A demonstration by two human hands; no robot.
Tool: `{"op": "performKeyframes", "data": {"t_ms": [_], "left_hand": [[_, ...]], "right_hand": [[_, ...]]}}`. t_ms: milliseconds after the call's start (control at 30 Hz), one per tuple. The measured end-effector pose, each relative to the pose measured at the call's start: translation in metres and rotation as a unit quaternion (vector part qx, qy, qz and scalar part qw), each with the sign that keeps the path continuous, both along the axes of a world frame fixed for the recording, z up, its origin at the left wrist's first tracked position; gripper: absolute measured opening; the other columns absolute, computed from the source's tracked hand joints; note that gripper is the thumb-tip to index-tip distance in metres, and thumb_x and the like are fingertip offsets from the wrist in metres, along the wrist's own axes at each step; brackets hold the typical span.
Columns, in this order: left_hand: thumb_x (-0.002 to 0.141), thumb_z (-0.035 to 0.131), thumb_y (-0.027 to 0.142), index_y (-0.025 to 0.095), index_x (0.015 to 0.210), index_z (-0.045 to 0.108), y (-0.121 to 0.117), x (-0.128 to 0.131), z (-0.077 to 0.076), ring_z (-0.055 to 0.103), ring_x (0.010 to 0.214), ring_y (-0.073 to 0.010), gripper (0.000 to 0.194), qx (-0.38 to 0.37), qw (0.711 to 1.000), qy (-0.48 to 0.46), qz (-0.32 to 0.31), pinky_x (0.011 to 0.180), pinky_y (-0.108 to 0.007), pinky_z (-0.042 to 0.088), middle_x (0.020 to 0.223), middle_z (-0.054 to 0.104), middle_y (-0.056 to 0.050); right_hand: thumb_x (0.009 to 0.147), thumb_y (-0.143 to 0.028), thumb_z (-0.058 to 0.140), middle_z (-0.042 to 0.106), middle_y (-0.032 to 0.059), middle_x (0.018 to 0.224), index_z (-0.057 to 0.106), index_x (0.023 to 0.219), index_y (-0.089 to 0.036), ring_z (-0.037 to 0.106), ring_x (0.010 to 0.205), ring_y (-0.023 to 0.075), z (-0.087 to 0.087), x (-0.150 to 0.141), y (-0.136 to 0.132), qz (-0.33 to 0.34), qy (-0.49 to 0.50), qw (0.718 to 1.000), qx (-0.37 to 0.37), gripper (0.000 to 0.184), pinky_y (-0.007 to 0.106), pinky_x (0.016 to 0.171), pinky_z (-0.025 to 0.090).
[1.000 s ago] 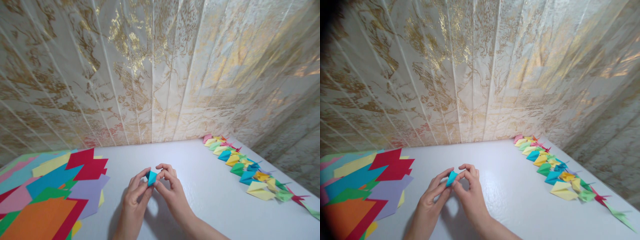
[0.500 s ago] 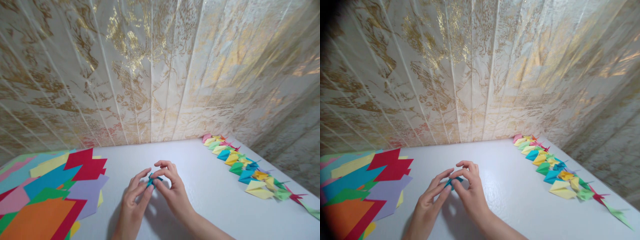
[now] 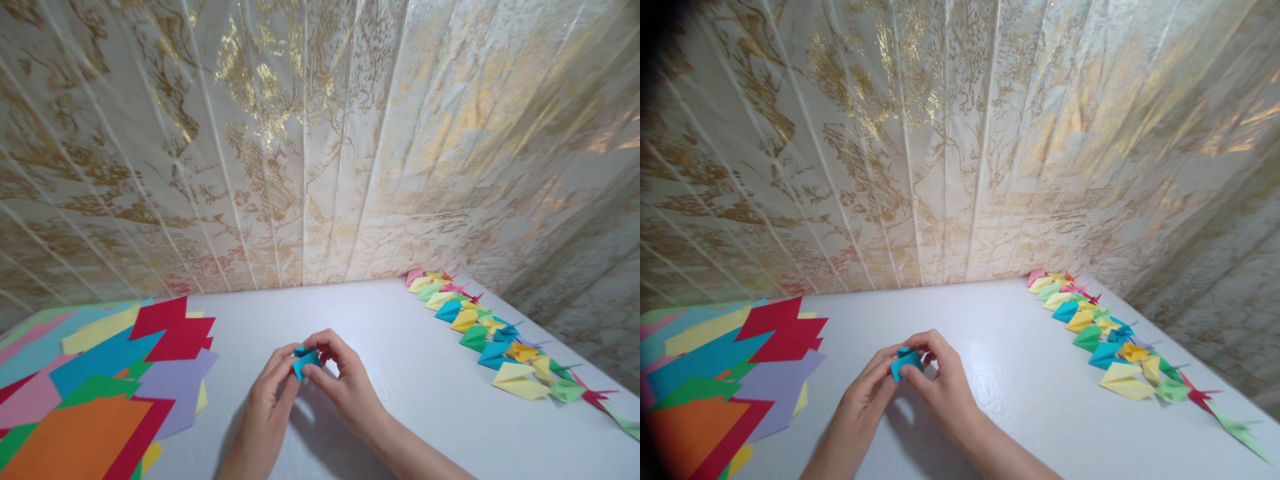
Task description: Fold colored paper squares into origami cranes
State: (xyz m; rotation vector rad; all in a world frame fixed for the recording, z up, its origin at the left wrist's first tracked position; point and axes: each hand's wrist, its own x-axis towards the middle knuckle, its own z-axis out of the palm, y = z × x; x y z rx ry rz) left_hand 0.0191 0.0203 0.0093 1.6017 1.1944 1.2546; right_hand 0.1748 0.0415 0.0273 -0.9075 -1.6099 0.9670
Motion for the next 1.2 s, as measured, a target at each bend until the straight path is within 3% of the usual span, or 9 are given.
{"op": "performKeyframes", "data": {"t_ms": [67, 167, 367, 567, 733, 900, 1067, 1200], "left_hand": [[0.096, 0.054, 0.034, 0.026, 0.103, 0.074, 0.003, -0.003, 0.002, 0.066, 0.109, -0.0227, 0.023, 0.021, 1.0, 0.02, -0.002, 0.092, -0.029, 0.054, 0.117, 0.07, -0.007], [0.093, 0.059, 0.031, 0.025, 0.089, 0.073, 0.007, -0.007, 0.006, 0.068, 0.094, -0.0192, 0.016, 0.051, 0.998, 0.028, 0.017, 0.082, -0.024, 0.053, 0.098, 0.071, -0.003], [0.087, 0.065, 0.038, 0.022, 0.074, 0.066, 0.009, -0.011, 0.008, 0.064, 0.071, -0.0156, 0.02, 0.02, 0.998, 0.009, 0.051, 0.067, -0.021, 0.049, 0.072, 0.068, 0.003], [0.086, 0.067, 0.04, 0.023, 0.079, 0.059, 0.006, -0.009, -0.004, 0.063, 0.075, -0.0157, 0.02, -0.006, 0.995, -0.018, 0.094, 0.07, -0.022, 0.048, 0.074, 0.066, 0.003], [0.085, 0.068, 0.04, 0.024, 0.095, 0.054, 0.005, -0.008, -0.008, 0.065, 0.077, -0.0153, 0.024, -0.018, 0.991, -0.043, 0.126, 0.071, -0.022, 0.049, 0.079, 0.067, 0.003], [0.084, 0.068, 0.04, 0.024, 0.091, 0.058, 0.008, -0.011, -0.009, 0.065, 0.078, -0.0157, 0.02, 0.011, 0.992, -0.011, 0.121, 0.074, -0.023, 0.05, 0.079, 0.067, 0.003], [0.084, 0.068, 0.04, 0.024, 0.094, 0.06, 0.007, -0.011, -0.004, 0.065, 0.082, -0.0173, 0.021, 0.003, 0.993, 0.007, 0.118, 0.077, -0.026, 0.05, 0.082, 0.067, 0.002], [0.084, 0.068, 0.043, 0.024, 0.092, 0.065, 0.005, -0.01, 0.009, 0.063, 0.082, -0.0185, 0.021, -0.004, 0.998, 0.041, 0.056, 0.078, -0.027, 0.049, 0.085, 0.067, 0.001]], "right_hand": [[0.087, -0.018, 0.064, 0.066, 0.0025, 0.094, 0.069, 0.101, -0.023, 0.061, 0.087, 0.0176, -0.001, 0.001, 0.002, 0.013, -0.01, 1.0, 0.009, 0.015, 0.03, 0.078, 0.048], [0.087, -0.021, 0.066, 0.064, 0.0023, 0.088, 0.071, 0.085, -0.022, 0.06, 0.086, 0.0175, -0.002, 0.003, 0.006, 0.013, -0.004, 1.0, 0.007, 0.005, 0.029, 0.076, 0.047], [0.077, -0.036, 0.078, 0.063, -0.0006, 0.074, 0.061, 0.071, -0.019, 0.056, 0.069, 0.0154, -0.011, 0.001, 0.01, 0.018, 0.099, 0.985, -0.137, 0.025, 0.029, 0.069, 0.045], [0.069, -0.037, 0.085, 0.062, -0.0022, 0.068, 0.059, 0.069, -0.019, 0.054, 0.065, 0.0135, -0.014, -0.002, 0.01, -0.002, 0.158, 0.976, -0.147, 0.032, 0.026, 0.065, 0.044], [0.073, -0.039, 0.084, 0.059, -0.0035, 0.069, 0.071, 0.092, -0.021, 0.053, 0.065, 0.0136, -0.016, 0.0, 0.009, 0.011, 0.147, 0.976, -0.159, 0.029, 0.027, 0.067, 0.043], [0.078, -0.045, 0.079, 0.064, 0.0041, 0.093, 0.077, 0.098, -0.024, 0.058, 0.086, 0.0202, -0.015, 0.001, 0.008, 0.037, 0.091, 0.989, -0.113, 0.029, 0.034, 0.078, 0.043], [0.075, -0.048, 0.081, 0.061, 0.0012, 0.073, 0.074, 0.075, -0.02, 0.052, 0.071, 0.0174, -0.018, -0.001, 0.008, 0.045, 0.116, 0.978, -0.167, 0.029, 0.034, 0.073, 0.038], [0.071, -0.048, 0.084, 0.062, 0.0013, 0.072, 0.074, 0.072, -0.019, 0.05, 0.07, 0.0173, -0.019, 0.0, 0.009, 0.034, 0.145, 0.972, -0.181, 0.031, 0.034, 0.072, 0.036]]}}
